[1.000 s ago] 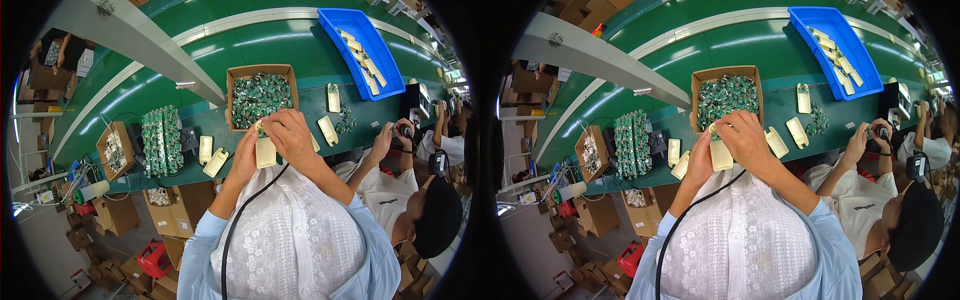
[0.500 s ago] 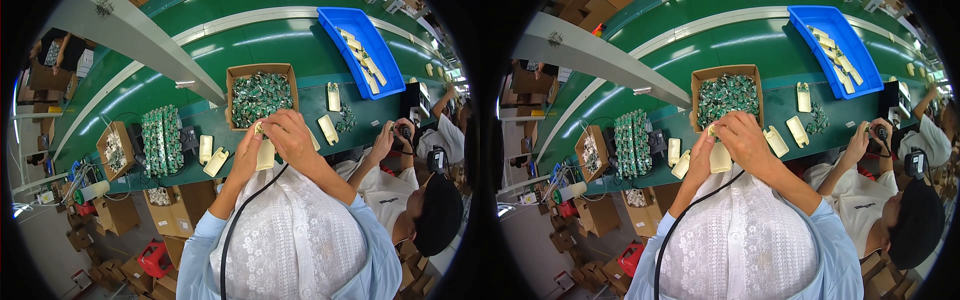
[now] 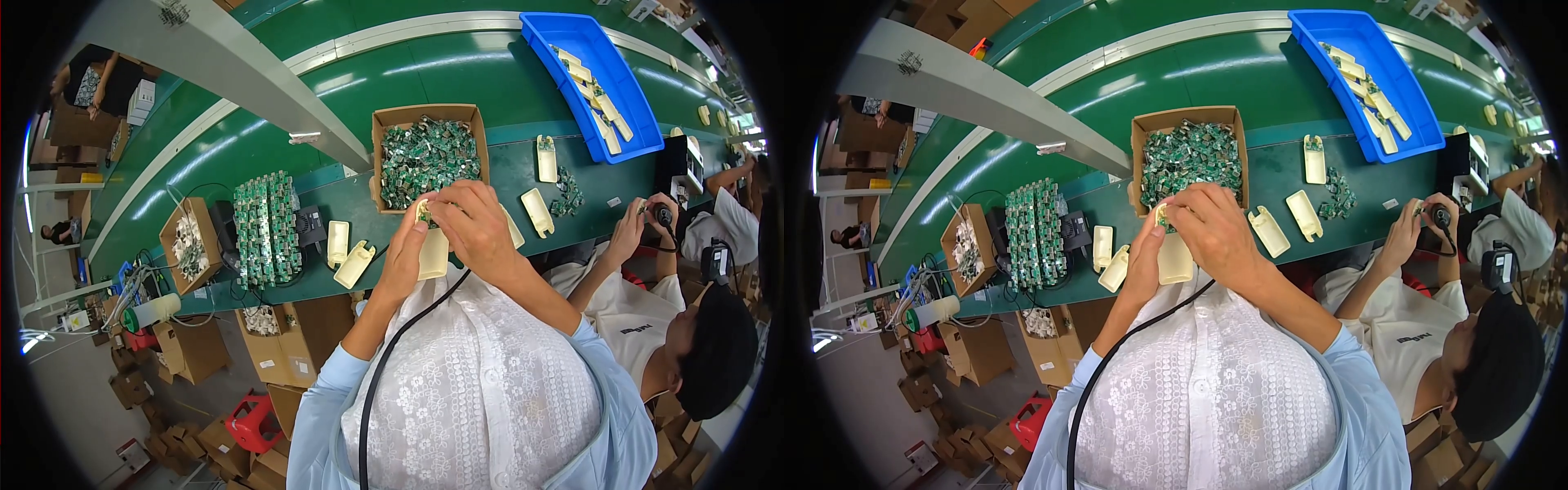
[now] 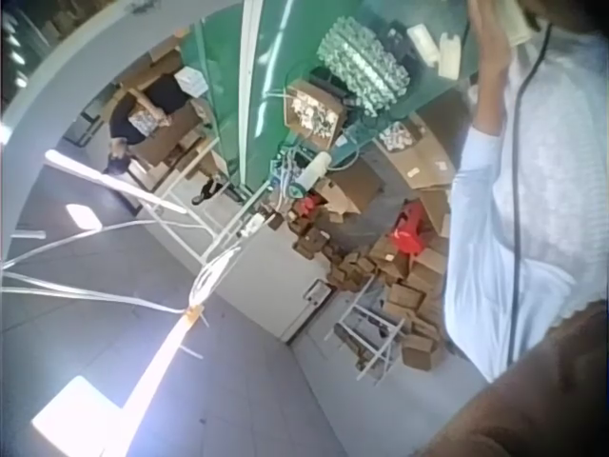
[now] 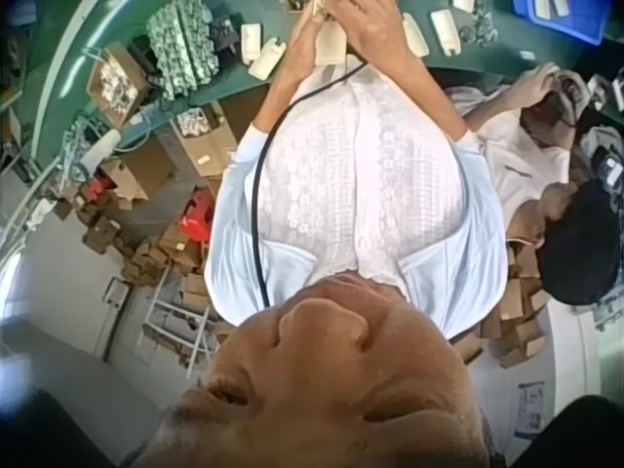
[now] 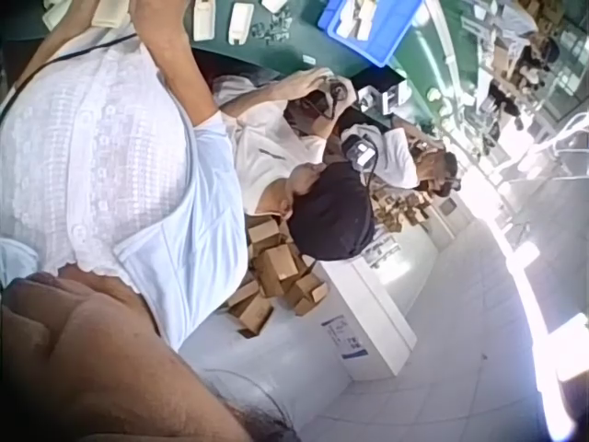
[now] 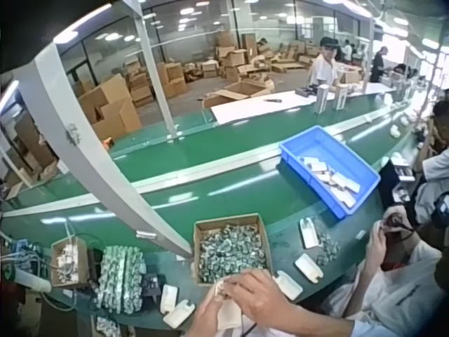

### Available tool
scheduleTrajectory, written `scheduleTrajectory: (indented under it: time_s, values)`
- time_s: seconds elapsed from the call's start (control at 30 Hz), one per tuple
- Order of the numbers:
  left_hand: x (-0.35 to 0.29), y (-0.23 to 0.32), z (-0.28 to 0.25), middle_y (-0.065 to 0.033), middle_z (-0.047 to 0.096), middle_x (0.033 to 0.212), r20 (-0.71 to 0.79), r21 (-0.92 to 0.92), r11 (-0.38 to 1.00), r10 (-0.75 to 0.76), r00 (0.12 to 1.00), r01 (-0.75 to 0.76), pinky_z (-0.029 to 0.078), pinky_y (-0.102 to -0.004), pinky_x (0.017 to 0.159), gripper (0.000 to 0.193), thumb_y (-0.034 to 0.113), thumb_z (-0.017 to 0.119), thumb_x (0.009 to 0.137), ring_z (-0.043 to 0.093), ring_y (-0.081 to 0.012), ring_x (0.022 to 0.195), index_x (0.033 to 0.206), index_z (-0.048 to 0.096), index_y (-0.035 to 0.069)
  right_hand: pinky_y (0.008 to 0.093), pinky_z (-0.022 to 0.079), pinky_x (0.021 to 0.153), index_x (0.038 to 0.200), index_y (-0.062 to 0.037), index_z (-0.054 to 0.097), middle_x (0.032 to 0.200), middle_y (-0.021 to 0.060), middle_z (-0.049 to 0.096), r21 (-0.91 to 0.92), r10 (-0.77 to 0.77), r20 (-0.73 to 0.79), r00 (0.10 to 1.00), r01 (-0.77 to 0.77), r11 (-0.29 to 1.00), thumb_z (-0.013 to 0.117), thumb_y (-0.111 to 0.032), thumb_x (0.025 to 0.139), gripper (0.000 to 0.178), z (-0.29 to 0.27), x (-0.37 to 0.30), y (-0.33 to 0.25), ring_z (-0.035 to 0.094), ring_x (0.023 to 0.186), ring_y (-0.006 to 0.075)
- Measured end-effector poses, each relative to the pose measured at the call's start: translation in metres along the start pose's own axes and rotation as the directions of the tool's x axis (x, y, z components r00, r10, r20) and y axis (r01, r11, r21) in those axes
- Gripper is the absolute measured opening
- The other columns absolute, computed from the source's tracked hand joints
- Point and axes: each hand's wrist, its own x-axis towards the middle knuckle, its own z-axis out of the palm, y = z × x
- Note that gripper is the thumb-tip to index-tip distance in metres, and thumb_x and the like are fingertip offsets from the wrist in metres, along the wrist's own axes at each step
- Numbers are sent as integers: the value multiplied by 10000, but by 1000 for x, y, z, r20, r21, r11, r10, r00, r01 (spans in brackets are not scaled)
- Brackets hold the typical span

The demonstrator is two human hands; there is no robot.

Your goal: The person assembles small electronic components by hand, placing them into a plastic housing on a production line.

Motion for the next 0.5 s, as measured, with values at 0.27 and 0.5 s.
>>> scheduleTrajectory:
  time_s: [0.27,0.5]
  values:
    - [-3,3,0,-93,579,1086,-19,267,963,46,999,-39,448,-271,789,374,188,288,990,565,-143,907,1306,410,29,365,435,777,905,4,636,938,92,599,18,-21,6,1000,21,1000,629,-8,744,161,3,-2,1,558,918,277]
    - [-6,-4,4,-120,536,1176,-116,189,982,1,993,21,408,-269,905,394,197,283,1002,529,-164,1050,1322,397,-4,348,459,783,983,6,642,971,101,599,149,105,25,994,-107,983,597,-25,806,185,8,-6,3,573,917,265]
